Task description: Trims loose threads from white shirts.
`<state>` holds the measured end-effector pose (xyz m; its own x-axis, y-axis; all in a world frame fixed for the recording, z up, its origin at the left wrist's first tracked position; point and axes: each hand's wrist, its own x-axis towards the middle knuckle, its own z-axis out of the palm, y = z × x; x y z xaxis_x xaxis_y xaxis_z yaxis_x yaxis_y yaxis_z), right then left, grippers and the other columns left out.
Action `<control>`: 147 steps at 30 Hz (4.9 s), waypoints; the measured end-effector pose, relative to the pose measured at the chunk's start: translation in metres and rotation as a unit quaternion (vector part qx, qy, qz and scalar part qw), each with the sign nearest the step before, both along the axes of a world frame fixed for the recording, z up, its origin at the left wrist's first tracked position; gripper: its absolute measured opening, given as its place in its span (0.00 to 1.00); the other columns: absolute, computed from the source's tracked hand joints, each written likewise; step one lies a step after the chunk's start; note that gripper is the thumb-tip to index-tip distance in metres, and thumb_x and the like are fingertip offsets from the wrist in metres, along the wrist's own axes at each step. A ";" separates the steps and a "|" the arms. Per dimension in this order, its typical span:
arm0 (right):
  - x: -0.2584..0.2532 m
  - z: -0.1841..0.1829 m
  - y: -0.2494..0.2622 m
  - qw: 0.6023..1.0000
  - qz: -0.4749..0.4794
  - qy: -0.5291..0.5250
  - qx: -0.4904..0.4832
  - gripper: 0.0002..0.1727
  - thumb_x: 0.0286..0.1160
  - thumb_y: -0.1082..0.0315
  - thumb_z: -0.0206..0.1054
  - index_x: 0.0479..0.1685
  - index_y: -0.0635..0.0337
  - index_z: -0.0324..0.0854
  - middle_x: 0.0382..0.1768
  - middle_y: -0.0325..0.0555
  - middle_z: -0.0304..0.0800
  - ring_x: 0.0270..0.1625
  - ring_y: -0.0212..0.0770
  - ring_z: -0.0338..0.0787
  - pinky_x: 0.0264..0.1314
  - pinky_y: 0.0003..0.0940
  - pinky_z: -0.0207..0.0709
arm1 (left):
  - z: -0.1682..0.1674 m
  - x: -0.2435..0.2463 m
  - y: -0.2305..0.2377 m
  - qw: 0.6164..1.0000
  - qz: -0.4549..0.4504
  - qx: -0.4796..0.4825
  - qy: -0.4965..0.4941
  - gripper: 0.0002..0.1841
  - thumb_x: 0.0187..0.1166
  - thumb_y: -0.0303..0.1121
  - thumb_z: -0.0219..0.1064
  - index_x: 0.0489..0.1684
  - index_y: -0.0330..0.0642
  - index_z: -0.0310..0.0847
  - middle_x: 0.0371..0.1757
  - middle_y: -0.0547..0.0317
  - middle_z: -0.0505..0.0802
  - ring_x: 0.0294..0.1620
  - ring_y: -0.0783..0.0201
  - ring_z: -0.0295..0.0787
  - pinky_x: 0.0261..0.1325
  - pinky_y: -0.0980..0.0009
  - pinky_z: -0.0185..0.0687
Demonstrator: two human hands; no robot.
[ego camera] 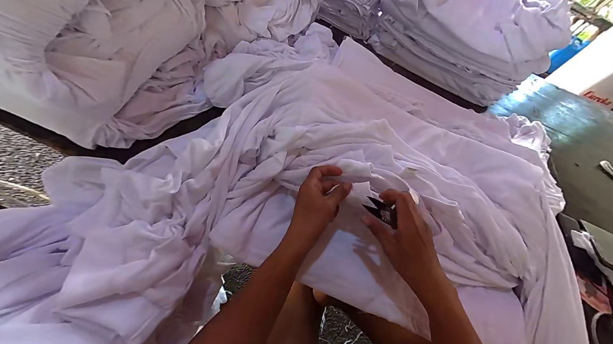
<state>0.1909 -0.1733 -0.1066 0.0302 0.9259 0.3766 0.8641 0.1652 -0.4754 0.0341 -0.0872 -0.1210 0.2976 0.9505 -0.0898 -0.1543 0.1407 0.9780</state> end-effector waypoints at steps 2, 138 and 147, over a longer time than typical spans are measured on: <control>0.005 -0.007 0.000 0.998 0.012 -0.053 0.034 0.20 0.81 0.59 0.66 0.54 0.70 0.84 0.41 0.58 0.89 0.39 0.51 0.91 0.44 0.44 0.86 | -0.001 0.000 0.000 1.000 -0.003 0.002 0.004 0.18 0.81 0.24 0.68 0.66 0.33 0.71 0.27 0.62 0.87 0.15 0.79 0.70 0.20 0.83 0.65; -0.007 0.001 0.014 0.991 -0.008 0.136 0.016 0.11 0.76 0.67 0.71 0.45 0.68 0.90 0.39 0.48 0.87 0.36 0.27 0.82 0.39 0.18 0.76 | -0.029 -0.003 -0.004 0.989 -0.062 0.007 -0.138 0.04 0.84 0.21 0.59 0.41 0.35 0.80 0.24 0.65 0.86 0.20 0.76 0.81 0.30 0.80 0.81; -0.015 -0.004 0.017 0.988 0.014 0.152 0.037 0.09 0.77 0.72 0.66 0.43 0.71 0.87 0.36 0.47 0.85 0.34 0.28 0.81 0.38 0.19 0.76 | -0.027 -0.003 -0.007 0.992 -0.050 0.026 -0.116 0.03 0.82 0.20 0.62 0.40 0.33 0.81 0.23 0.66 0.86 0.18 0.79 0.77 0.26 0.83 0.77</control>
<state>0.1762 -0.1562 -0.1105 0.1273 0.8980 0.4212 0.6786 0.2309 -0.6973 0.0315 -0.0947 -0.1485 0.3984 0.9163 0.0400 -0.3645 0.1182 0.9237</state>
